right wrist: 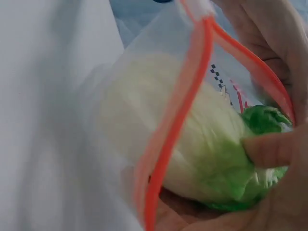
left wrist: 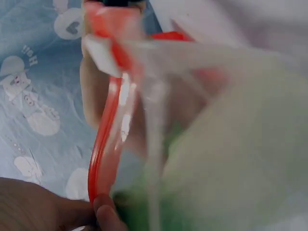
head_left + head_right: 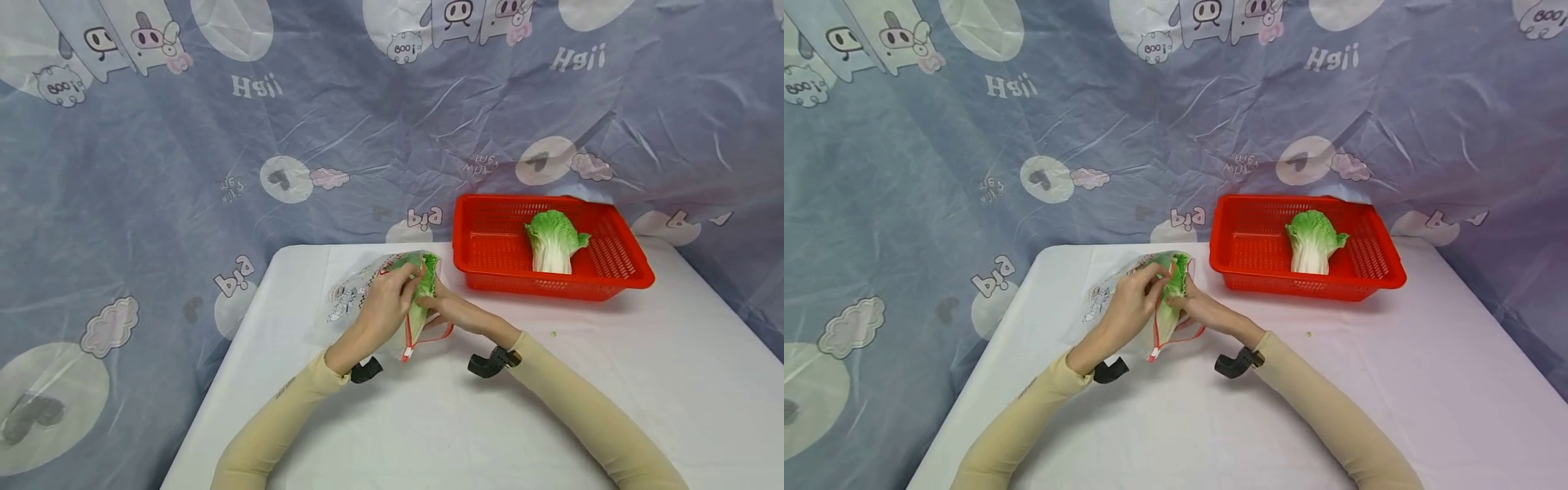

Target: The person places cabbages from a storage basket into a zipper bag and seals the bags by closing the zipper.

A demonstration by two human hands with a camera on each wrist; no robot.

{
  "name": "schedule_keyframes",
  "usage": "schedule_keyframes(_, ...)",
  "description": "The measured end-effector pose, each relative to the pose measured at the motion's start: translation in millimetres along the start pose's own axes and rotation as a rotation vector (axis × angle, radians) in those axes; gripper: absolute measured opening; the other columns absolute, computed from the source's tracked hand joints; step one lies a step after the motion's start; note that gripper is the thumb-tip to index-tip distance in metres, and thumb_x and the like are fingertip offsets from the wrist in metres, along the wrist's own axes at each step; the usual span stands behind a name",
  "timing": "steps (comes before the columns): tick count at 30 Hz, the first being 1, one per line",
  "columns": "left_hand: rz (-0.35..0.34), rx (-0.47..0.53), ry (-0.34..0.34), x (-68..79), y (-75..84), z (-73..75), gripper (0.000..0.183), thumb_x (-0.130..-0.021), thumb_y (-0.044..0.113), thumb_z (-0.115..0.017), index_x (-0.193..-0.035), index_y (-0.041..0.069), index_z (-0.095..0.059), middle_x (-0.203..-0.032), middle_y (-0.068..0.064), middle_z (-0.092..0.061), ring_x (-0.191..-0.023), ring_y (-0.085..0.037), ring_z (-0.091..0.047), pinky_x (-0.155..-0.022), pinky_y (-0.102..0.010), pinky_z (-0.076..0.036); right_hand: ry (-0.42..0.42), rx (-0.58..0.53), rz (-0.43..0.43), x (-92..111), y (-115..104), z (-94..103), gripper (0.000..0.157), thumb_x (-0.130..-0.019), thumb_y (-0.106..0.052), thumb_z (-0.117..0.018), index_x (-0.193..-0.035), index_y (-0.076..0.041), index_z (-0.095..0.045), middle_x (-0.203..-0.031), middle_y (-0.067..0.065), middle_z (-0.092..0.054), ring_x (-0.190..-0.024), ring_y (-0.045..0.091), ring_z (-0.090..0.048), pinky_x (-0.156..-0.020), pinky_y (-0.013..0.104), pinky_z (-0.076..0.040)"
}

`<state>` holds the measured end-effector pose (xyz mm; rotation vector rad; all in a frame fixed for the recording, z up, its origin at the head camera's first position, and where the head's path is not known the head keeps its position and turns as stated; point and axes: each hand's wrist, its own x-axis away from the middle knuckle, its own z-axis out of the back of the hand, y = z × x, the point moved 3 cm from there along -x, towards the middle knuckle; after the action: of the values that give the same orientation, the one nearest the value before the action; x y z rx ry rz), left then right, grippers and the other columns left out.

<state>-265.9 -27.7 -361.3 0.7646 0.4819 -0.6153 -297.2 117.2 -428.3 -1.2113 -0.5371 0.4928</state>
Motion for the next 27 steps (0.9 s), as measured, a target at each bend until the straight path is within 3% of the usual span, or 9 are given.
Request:
schedule_keyframes(3, 0.026, -0.020, 0.069, -1.6, -3.0, 3.3, 0.005, -0.095, 0.004, -0.058, -0.095, 0.005, -0.063, -0.075, -0.005, -0.064, -0.058, -0.009, -0.049, -0.051, -0.020, -0.039, -0.040, 0.021, 0.015, -1, 1, -4.4, 0.072, -0.102, -0.023, -0.044, -0.155, -0.024, 0.004, -0.151, 0.013, -0.032, -0.121, 0.030, -0.053, -0.094, 0.048, -0.052)
schedule_keyframes(6, 0.025, -0.015, 0.084, -3.1, -3.4, 3.3, 0.005, -0.095, 0.005, -0.058, -0.094, 0.005, -0.062, -0.068, -0.002, -0.058, -0.056, -0.008, -0.045, -0.049, -0.019, -0.036, -0.034, 0.044, 0.010, -4, 4, -7.8, 0.069, -0.102, -0.024, -0.044, -0.156, -0.024, 0.000, -0.151, 0.010, -0.033, -0.122, 0.027, -0.053, -0.095, 0.046, -0.051)
schedule_keyframes(9, -0.004, 0.014, 0.045, -1.5, 2.2, 1.7, 0.005, -0.094, 0.005, -0.059, -0.093, 0.006, -0.064, -0.068, -0.001, -0.058, -0.055, -0.008, -0.043, -0.050, -0.019, -0.036, 0.030, 0.053, -0.030, -7, 8, -10.3, 0.063, -0.103, -0.029, -0.041, -0.155, -0.019, -0.007, -0.139, 0.014, -0.045, -0.109, 0.028, -0.062, -0.089, 0.046, -0.054)
schedule_keyframes(12, -0.011, 0.021, 0.016, 1.2, 9.1, 1.6, 0.004, -0.093, 0.005, -0.061, -0.093, 0.006, -0.065, -0.072, -0.001, -0.063, -0.056, -0.007, -0.046, -0.050, -0.018, -0.038, 0.121, 0.067, -0.085, -9, 13, -11.1, 0.059, -0.102, -0.037, -0.041, -0.149, -0.007, -0.020, -0.114, 0.019, -0.063, -0.087, 0.033, -0.070, -0.078, 0.046, -0.058)
schedule_keyframes(16, 0.038, 0.011, -0.006, 1.1, 11.1, 2.2, 0.004, -0.093, 0.006, -0.062, -0.094, 0.006, -0.065, -0.070, -0.002, -0.065, -0.057, -0.007, -0.051, -0.051, -0.017, -0.040, 0.221, 0.182, -0.137, -9, 16, -10.9, 0.057, -0.099, -0.047, -0.047, -0.131, 0.000, -0.044, -0.084, 0.016, -0.071, -0.067, 0.027, -0.071, -0.064, 0.036, -0.059)
schedule_keyframes(19, 0.092, 0.014, -0.021, 0.3, 8.0, 2.1, 0.004, -0.093, 0.006, -0.062, -0.094, 0.006, -0.065, -0.066, -0.002, -0.063, -0.056, -0.007, -0.052, -0.050, -0.017, -0.040, 0.245, 0.323, -0.136, -1, 8, -12.7, 0.051, -0.097, -0.046, -0.051, -0.124, -0.003, -0.054, -0.077, 0.011, -0.071, -0.063, 0.020, -0.070, -0.060, 0.029, -0.055)
schedule_keyframes(22, 0.117, 0.017, -0.028, 0.7, 5.2, 1.7, 0.003, -0.093, 0.007, -0.062, -0.094, 0.007, -0.065, -0.066, -0.001, -0.062, -0.056, -0.007, -0.052, -0.050, -0.018, -0.041, 0.269, 0.422, -0.090, 14, -7, -12.7, 0.036, -0.096, -0.036, -0.058, -0.109, -0.004, -0.065, -0.071, 0.009, -0.069, -0.060, 0.017, -0.068, -0.057, 0.027, -0.052)
schedule_keyframes(25, 0.112, 0.011, -0.029, 2.6, 4.6, 1.9, 0.002, -0.092, 0.007, -0.063, -0.093, 0.006, -0.062, -0.068, -0.001, -0.062, -0.058, -0.008, -0.053, -0.052, -0.018, -0.043, 0.313, 0.492, -0.063, 33, -18, -6.3, 0.030, -0.093, -0.028, -0.064, -0.076, -0.003, -0.067, -0.058, 0.006, -0.064, -0.050, 0.016, -0.064, -0.050, 0.027, -0.052)
schedule_keyframes(27, 0.103, -0.005, -0.031, 5.0, 4.6, 2.1, 0.005, -0.091, 0.007, -0.064, -0.091, 0.007, -0.059, -0.070, -0.001, -0.061, -0.060, -0.008, -0.054, -0.054, -0.018, -0.044, 0.351, 0.542, -0.073, 43, -21, 1.6, 0.034, -0.091, -0.026, -0.067, -0.065, -0.005, -0.063, -0.052, 0.004, -0.059, -0.043, 0.015, -0.061, -0.045, 0.027, -0.051)
